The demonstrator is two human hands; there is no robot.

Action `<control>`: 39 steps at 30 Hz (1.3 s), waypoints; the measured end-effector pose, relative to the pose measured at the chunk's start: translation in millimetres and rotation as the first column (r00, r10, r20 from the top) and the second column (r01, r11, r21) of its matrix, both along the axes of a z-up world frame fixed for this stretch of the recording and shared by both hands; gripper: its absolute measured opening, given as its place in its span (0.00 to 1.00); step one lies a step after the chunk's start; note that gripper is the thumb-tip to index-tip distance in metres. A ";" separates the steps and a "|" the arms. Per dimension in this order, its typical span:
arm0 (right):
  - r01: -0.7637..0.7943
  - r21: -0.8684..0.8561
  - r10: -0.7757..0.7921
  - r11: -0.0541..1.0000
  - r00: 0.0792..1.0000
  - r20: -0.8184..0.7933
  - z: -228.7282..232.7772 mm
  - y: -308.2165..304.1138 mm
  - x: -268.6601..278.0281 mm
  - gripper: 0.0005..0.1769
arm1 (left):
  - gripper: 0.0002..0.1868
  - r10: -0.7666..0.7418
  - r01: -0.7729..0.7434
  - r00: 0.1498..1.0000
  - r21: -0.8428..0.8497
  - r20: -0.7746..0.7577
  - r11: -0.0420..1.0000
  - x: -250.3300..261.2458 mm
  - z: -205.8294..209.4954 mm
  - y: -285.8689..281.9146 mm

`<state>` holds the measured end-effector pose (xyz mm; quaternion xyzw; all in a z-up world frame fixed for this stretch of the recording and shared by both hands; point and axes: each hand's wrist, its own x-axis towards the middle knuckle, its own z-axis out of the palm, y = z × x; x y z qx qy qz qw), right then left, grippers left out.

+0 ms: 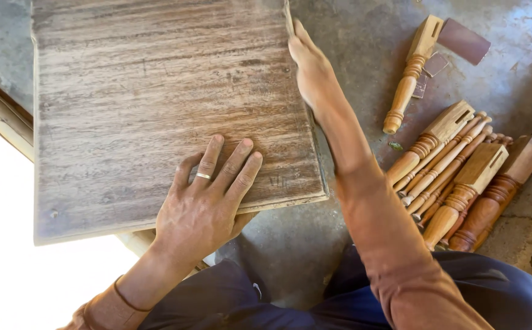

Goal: Sanding the wooden seat and frame of a chair using sandpaper

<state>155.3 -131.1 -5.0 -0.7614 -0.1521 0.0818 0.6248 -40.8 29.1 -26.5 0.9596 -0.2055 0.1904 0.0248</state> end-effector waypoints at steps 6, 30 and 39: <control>0.066 0.037 -0.061 0.997 0.992 -0.108 16.7 -11.7 -66.3 0.32 | 0.48 -0.009 0.010 1.000 -0.013 0.027 1.000 0.2 3.2 -0.9; 0.083 -0.025 -0.087 0.996 0.980 -0.177 15.5 -25.7 -98.0 0.29 | 0.39 0.036 -0.039 0.988 0.017 0.150 0.999 -4.6 2.5 -4.2; 0.075 0.198 -0.023 0.977 0.968 -0.250 6.1 -49.5 -159.3 0.29 | 0.32 0.049 -0.055 0.976 0.021 0.213 0.998 -3.1 5.2 -5.5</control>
